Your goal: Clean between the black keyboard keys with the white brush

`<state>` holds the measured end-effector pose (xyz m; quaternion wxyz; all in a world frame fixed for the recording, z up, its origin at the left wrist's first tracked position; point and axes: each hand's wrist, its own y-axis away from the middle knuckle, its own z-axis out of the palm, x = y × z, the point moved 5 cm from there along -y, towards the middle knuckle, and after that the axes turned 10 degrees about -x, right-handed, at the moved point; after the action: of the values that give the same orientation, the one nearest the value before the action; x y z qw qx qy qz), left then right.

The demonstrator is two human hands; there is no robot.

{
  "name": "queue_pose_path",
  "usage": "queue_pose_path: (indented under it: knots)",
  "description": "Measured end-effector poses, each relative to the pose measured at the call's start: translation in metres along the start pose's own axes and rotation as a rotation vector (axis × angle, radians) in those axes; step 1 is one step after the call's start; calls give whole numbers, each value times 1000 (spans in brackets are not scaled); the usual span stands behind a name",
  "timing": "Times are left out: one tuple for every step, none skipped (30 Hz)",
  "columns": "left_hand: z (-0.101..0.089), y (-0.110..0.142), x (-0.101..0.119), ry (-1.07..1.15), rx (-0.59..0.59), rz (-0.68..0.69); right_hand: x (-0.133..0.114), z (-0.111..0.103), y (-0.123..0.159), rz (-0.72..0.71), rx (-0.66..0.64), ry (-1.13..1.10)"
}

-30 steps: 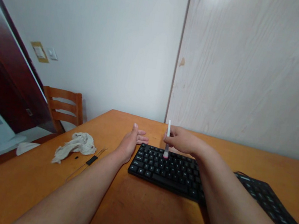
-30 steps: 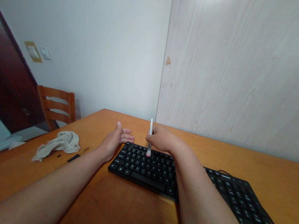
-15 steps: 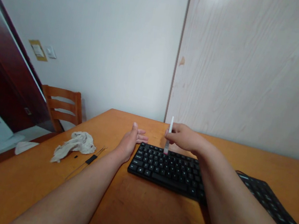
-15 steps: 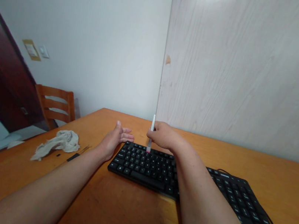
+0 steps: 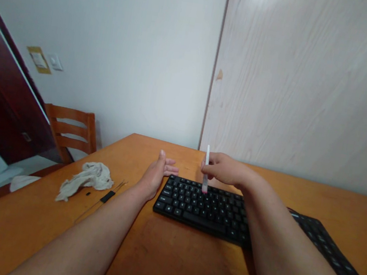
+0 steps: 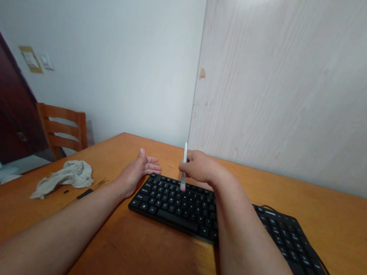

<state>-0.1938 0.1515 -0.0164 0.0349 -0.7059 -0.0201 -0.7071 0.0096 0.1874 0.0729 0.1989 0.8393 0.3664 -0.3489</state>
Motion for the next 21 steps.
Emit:
queue_pose_path:
  knots:
    - [0, 0, 0, 0, 2, -1, 0, 1, 0, -5, -24, 4]
    - [0, 0, 0, 0, 3, -3, 2, 1, 0, -8, -31, 14]
    - [0, 0, 0, -1, 2, -6, 3, 0, -1, -7, -18, 31]
    - [0, 0, -1, -1, 1, -6, 5, -2, -1, -4, 10, 45]
    - [0, 0, -1, -1, -1, -3, 6, -4, -1, -1, 38, 51]
    - [-1, 0, -1, 1, -2, 2, 7, -5, -1, -2, 57, 44]
    - [-1, -1, -1, 4, -2, 8, 6, -6, 0, -5, 59, 27]
    - [-1, -1, -1, 6, -2, 11, 5, -5, 1, -9, 48, 5]
    - [-1, -1, -1, 6, -1, 13, 3, -4, 2, -11, 30, -16]
    - [-1, -1, -2, 6, -2, 13, 0, -3, 3, -14, 6, -29]
    - [-1, -1, -2, 6, -4, 12, -2, -1, 3, -16, -21, -27]
    - [-1, -2, -3, 5, -6, 13, -3, 1, 4, -17, -45, -12]
    - [-2, -2, -3, 6, -6, 14, -4, 2, 4, -17, -60, 11]
    - [-2, -2, -3, 7, -8, 17, -4, 2, 3, -15, -58, 37]
    - [-2, -2, -3, 8, -9, 21, -3, 1, 3, -8, -41, 58]
    - [-2, -3, -4, 8, -10, 23, -2, -1, 3, 2, -13, 72]
    - [-3, -3, -4, 8, -10, 24, -1, -2, 2, 11, 15, 76]
    - [-3, -3, -4, 7, -9, 23, 0, -3, 2, 14, 34, 69]
    - [-3, -3, -4, 7, -10, 23, 1, -4, 2, 8, 36, 53]
    - [-3, -3, -4, 7, -12, 23, 1, -3, 2, -1, 22, 34]
    - [-3, -3, -4, 6, -14, 24, 0, -1, 2, -13, -1, 20]
